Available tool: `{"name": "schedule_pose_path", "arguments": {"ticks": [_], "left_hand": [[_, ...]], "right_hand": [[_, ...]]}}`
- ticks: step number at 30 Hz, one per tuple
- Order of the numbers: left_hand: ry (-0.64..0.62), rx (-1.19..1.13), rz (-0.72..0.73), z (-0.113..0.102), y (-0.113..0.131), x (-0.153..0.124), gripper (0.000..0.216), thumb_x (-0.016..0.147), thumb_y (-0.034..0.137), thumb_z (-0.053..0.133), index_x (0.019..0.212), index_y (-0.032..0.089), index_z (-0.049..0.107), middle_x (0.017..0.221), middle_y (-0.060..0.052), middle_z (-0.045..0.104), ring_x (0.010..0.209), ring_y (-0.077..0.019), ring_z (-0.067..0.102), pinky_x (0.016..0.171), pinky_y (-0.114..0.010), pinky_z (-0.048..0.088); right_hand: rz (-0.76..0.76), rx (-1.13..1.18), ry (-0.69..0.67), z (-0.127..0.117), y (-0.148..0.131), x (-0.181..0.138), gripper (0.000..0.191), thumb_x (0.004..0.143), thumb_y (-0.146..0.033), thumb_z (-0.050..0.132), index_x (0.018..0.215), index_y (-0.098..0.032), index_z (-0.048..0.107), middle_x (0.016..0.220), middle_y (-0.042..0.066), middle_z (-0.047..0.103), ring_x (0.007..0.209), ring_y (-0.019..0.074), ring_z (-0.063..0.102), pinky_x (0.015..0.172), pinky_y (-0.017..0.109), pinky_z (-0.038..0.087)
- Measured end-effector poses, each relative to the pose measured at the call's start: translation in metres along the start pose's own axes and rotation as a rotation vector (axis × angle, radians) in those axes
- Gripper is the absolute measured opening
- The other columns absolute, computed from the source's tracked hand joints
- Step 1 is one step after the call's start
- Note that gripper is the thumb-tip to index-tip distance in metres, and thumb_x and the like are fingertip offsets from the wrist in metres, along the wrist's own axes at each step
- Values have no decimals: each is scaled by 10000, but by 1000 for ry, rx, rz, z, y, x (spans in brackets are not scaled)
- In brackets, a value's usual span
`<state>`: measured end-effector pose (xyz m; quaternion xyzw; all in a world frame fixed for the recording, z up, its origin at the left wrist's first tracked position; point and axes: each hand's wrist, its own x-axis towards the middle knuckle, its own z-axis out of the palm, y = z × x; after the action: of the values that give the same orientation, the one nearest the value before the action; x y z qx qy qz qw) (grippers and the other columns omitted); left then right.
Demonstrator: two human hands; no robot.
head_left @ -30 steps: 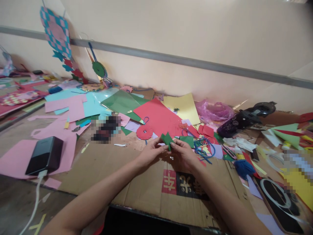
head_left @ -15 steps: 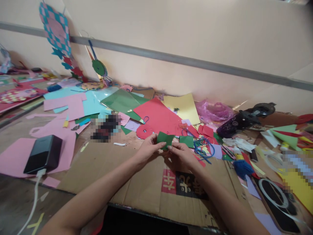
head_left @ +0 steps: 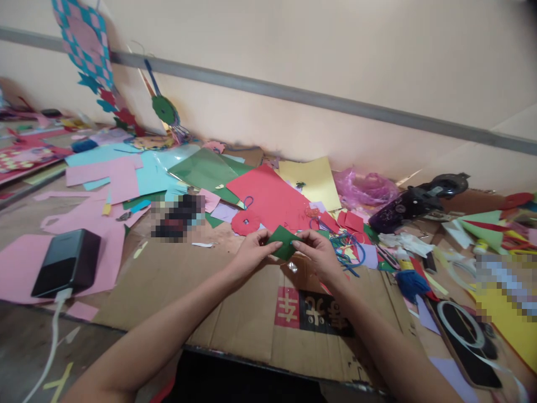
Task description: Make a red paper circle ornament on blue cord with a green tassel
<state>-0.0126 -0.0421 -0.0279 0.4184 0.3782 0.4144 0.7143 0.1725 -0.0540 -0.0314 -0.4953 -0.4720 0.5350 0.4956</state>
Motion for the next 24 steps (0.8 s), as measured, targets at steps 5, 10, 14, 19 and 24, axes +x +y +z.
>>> {"name": "schedule_pose_path", "arguments": {"ticks": [5,10,14,19,24], "left_hand": [[60,222,99,-4,-3,4,246,696,326,794,752,140,644,721,-15,612,673,-129,575,596,-235,473],[58,145,86,-3,-4,3,287,729,400,769,759,154,622,748,-10,597,678,-122,575,602,-236,495],[67,93,42,-2,0,1,317,732,430,771,794,162,613,746,-1,593,650,-110,574,593,-234,521],[75,29,37,-1,4,3,366,725,466,772,812,167,580,743,16,580,602,-91,569,577,-236,537],[76,-8,29,-2,3,4,398,708,475,785,814,168,555,718,20,583,568,-91,578,538,-221,513]], "right_hand": [[-66,-134,-3,-2,-1,1,257,684,-385,794,842,-203,705,796,12,668,719,165,576,707,298,463],[-46,-92,20,1,-5,-1,236,679,-401,785,738,-194,687,710,3,643,671,159,561,673,296,451],[9,-8,34,3,-8,-1,248,683,-407,761,802,-204,684,704,-5,635,620,143,525,631,288,433],[-154,12,198,-7,-11,3,38,696,-229,587,676,-214,616,759,8,650,627,136,490,613,279,390],[-255,-59,246,-26,-15,11,169,785,-295,551,645,-223,611,591,-9,531,613,160,489,638,301,395]]}}
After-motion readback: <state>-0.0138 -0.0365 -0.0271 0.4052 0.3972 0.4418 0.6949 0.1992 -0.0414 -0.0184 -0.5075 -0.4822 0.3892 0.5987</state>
